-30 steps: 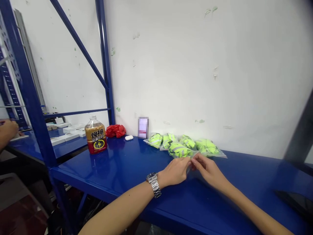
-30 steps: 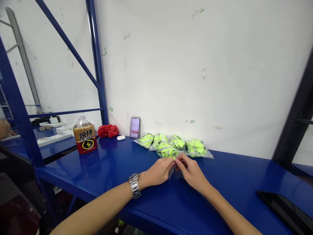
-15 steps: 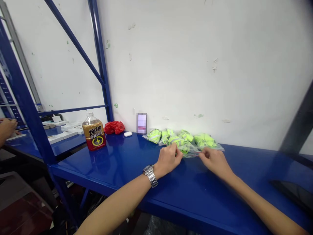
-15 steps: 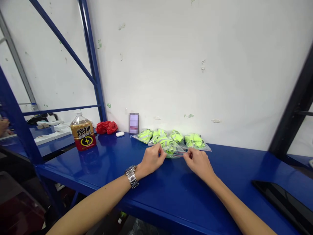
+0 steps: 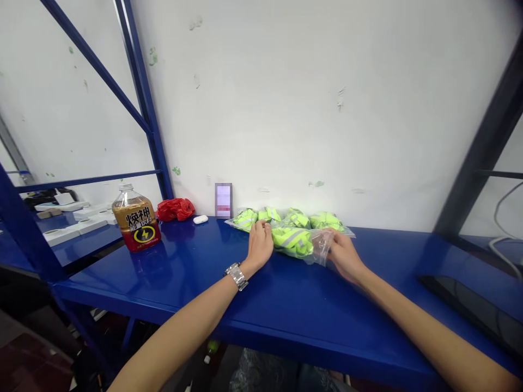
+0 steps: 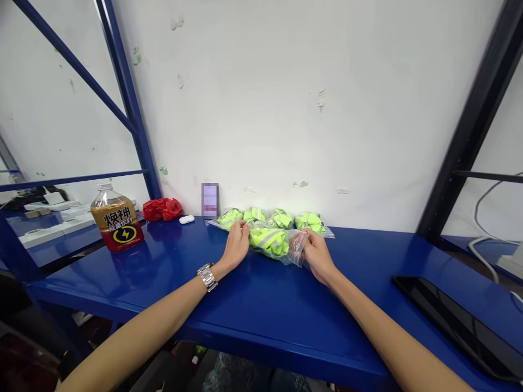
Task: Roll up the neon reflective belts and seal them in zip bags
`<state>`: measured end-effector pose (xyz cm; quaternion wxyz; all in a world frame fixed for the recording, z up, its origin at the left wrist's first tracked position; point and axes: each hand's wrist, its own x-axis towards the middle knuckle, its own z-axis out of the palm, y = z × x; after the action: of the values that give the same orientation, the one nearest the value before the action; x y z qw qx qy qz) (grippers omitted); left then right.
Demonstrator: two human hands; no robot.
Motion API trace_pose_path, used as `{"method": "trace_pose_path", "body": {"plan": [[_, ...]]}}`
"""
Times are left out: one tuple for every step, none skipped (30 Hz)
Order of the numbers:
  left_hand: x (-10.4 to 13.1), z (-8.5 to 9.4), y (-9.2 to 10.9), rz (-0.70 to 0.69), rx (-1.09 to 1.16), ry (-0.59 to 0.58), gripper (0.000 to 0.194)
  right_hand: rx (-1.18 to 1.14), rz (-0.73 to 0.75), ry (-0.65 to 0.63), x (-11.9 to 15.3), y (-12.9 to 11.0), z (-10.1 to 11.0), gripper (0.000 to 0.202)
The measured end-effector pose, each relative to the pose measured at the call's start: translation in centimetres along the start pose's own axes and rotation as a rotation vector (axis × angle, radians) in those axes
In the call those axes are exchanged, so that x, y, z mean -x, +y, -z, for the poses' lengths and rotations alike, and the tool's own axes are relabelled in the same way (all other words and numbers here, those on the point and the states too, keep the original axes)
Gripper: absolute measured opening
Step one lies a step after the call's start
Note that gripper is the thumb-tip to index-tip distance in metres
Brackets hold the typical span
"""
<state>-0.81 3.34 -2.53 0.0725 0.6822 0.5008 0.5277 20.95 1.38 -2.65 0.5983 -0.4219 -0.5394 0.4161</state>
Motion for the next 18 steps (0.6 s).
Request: {"method": "trace_pose_path", "body": {"plan": [[-0.3, -0.2, -0.6, 0.04, 0.073, -0.091, 0.031, -0.057, -0.05, 0.021, -0.1, 0.1, 0.1, 0.026], [-0.5, -0.5, -1.1, 0.065, 0.15, -0.173, 0.034, -0.094, -0.091, 0.062, -0.1, 0.2, 0.2, 0.027], [-0.6, -0.8, -1.4, 0.079, 0.216, -0.239, 0.036, -0.116, -0.11, 0.118, -0.2, 0.2, 0.2, 0.03], [-0.6, -1.0, -1.7, 0.087, 0.266, -0.276, 0.038, -0.124, -0.11, 0.171, -0.2, 0.2, 0.3, 0.032], [-0.6, -1.2, -1.8, 0.097, 0.295, -0.283, 0.038, -0.119, -0.095, 0.201, -0.2, 0.2, 0.4, 0.033], [-0.5, -1.4, -1.9, 0.109, 0.305, -0.272, 0.037, -0.103, -0.066, 0.199, -0.2, 0.2, 0.4, 0.032], [-0.5, -1.5, -1.9, 0.119, 0.305, -0.254, 0.037, -0.074, -0.029, 0.165, -0.1, 0.1, 0.5, 0.031], [-0.4, -1.6, -2.0, 0.128, 0.301, -0.233, 0.036, -0.029, 0.007, 0.113, -0.1, 0.0, 0.6, 0.03], [-0.4, -1.6, -2.0, 0.135, 0.297, -0.21, 0.036, 0.032, 0.032, 0.05, 0.0, -0.1, 0.7, 0.031], [-0.4, -1.6, -2.1, 0.141, 0.292, -0.184, 0.036, 0.104, 0.041, -0.014, 0.2, -0.3, 0.7, 0.034], [-0.5, -1.5, -2.1, 0.149, 0.287, -0.157, 0.035, 0.178, 0.043, -0.085, 0.3, -0.5, 0.7, 0.038], [-0.5, -1.4, -2.2, 0.159, 0.282, -0.13, 0.035, 0.248, 0.044, -0.159, 0.5, -0.7, 0.7, 0.042], [-0.5, -1.3, -2.2, 0.17, 0.278, -0.103, 0.035, 0.306, 0.047, -0.236, 0.7, -0.8, 0.7, 0.046], [-0.6, -1.2, -2.1, 0.183, 0.275, -0.077, 0.036, 0.349, 0.055, -0.306, 0.9, -1.0, 0.6, 0.048], [-0.6, -1.1, -2.0, 0.197, 0.275, -0.052, 0.036, 0.376, 0.071, -0.359, 1.1, -1.1, 0.4, 0.049], [-0.6, -1.0, -1.8, 0.209, 0.276, -0.027, 0.036, 0.394, 0.093, -0.385, 1.3, -1.2, 0.3, 0.05], [-0.6, -0.9, -1.5, 0.219, 0.278, -0.006, 0.036, 0.412, 0.126, -0.376, 1.4, -1.3, 0.1, 0.05], [-0.5, -0.9, -1.2, 0.226, 0.284, 0.01, 0.036, 0.423, 0.159, -0.347, 1.4, -1.2, -0.1, 0.05]]}}
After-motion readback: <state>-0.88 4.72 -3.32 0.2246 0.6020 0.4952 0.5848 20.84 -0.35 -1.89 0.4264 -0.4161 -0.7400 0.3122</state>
